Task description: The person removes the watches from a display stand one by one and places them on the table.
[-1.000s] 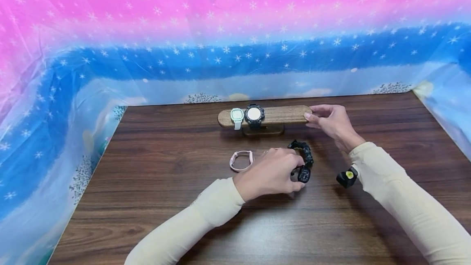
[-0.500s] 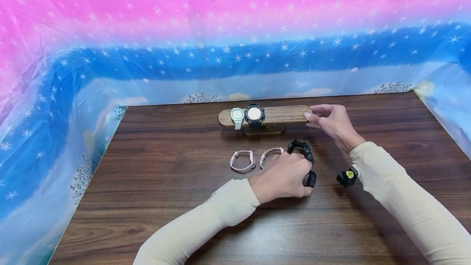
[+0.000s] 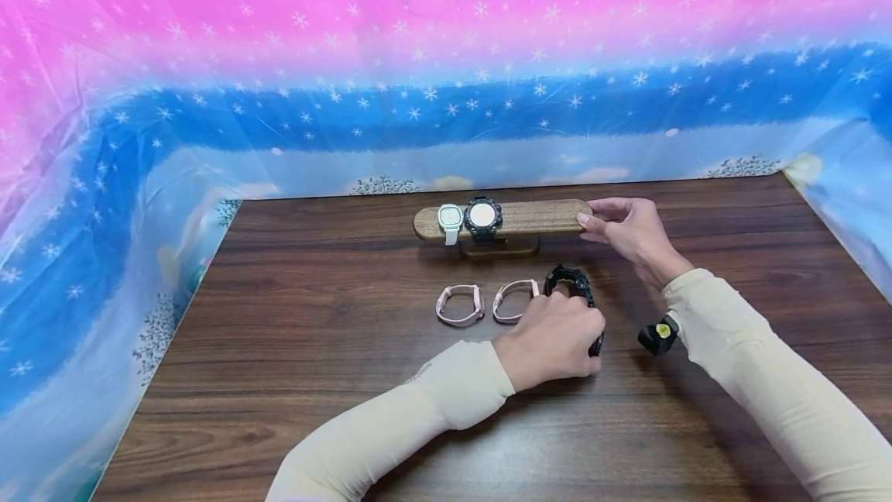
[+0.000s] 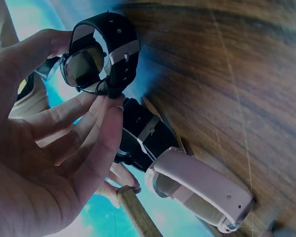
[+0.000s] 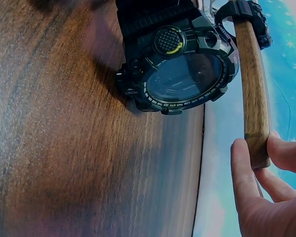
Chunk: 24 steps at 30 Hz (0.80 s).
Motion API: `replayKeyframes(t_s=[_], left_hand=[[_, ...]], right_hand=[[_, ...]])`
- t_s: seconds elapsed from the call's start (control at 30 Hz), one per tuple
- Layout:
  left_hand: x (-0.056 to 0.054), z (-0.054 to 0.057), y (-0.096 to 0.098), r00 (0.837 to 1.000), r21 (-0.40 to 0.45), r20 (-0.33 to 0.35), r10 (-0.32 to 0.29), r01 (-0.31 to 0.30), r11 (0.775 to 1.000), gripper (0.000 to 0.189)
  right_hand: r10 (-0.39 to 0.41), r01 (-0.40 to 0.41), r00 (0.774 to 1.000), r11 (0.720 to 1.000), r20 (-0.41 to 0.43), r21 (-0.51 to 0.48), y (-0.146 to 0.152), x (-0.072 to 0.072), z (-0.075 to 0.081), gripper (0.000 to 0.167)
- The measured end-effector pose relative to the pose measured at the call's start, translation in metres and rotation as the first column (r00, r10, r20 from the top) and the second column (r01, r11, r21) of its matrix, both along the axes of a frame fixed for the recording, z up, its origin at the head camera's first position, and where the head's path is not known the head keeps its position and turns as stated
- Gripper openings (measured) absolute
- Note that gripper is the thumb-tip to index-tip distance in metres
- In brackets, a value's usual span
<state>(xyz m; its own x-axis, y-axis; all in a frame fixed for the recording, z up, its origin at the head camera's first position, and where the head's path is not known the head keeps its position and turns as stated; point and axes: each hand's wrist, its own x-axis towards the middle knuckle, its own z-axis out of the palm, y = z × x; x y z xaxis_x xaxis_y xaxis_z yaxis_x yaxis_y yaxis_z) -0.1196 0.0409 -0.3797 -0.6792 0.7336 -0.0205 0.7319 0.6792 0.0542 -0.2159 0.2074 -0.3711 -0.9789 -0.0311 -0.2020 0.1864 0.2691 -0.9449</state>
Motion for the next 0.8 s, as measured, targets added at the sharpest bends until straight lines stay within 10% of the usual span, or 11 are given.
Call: replayKeyframes(t_s=[0.8], left_hand=[[0.0072, -0.0048, -0.0022, 0.994, -0.002, -0.112, 0.002, -0.003, 1.0, 0.042]], right_hand=[[-0.002, 0.002, 1.0, 1.0, 0.021, 0.003, 0.0001, 0.0006, 0.0005, 0.061]])
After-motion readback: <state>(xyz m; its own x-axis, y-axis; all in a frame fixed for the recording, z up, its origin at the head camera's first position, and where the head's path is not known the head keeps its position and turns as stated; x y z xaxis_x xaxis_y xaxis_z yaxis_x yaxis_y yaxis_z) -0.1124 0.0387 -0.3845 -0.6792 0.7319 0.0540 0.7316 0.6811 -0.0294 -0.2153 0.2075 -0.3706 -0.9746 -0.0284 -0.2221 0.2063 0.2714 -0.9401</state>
